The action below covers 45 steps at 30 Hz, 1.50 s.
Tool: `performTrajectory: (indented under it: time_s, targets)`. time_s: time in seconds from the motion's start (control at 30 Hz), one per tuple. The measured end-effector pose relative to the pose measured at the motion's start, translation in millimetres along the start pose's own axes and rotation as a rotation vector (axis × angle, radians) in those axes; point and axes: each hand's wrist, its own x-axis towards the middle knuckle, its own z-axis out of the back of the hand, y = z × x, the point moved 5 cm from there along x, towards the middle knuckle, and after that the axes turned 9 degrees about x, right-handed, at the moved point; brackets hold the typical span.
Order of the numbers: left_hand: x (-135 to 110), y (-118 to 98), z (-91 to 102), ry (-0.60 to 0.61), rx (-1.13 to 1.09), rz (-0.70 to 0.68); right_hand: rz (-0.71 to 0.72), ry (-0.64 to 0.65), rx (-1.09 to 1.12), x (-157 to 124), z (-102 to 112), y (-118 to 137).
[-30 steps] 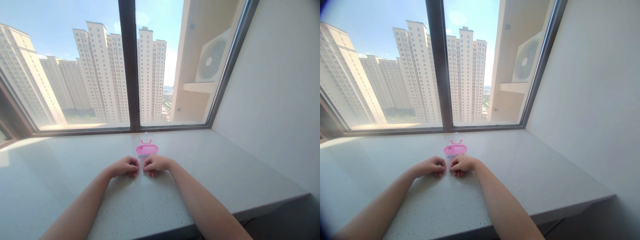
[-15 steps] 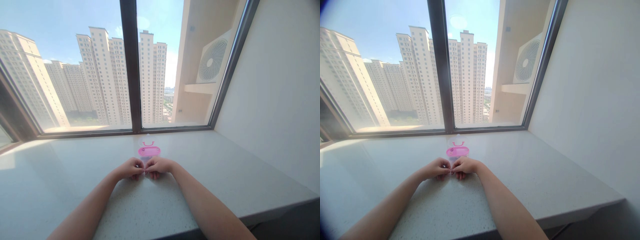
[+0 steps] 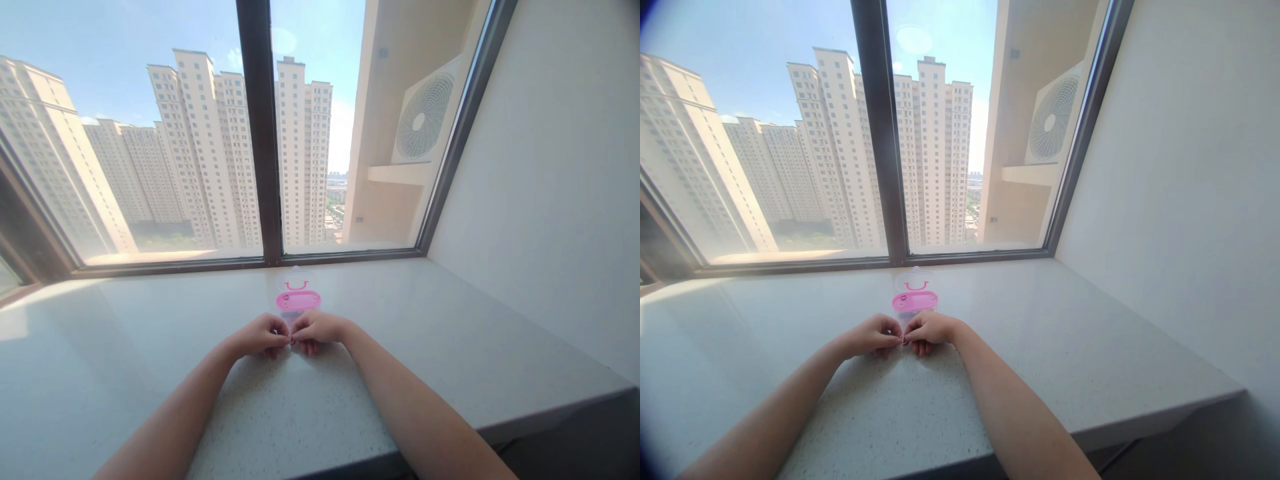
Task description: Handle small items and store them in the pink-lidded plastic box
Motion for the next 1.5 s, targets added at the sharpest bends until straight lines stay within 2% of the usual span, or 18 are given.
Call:
performTrajectory:
  time_s: [0.93, 1.23, 1.5]
  targets:
    - [0.3, 1.2, -1.5, 0.063, 0.024, -0.020, -0.002, -0.009, -0.035, -1.5, -1.9, 3.5]
    - [1.7, 1.7, -3.7, 0.033, 0.025, -0.062, -0.003, -0.002, -0.042, -1.9, -2.9, 3.4]
    - [1.7, 1.9, -2.4, 0.032, 0.039, -0.047, -0.013, -0.012, -0.047, -2.0, -2.0, 3.3]
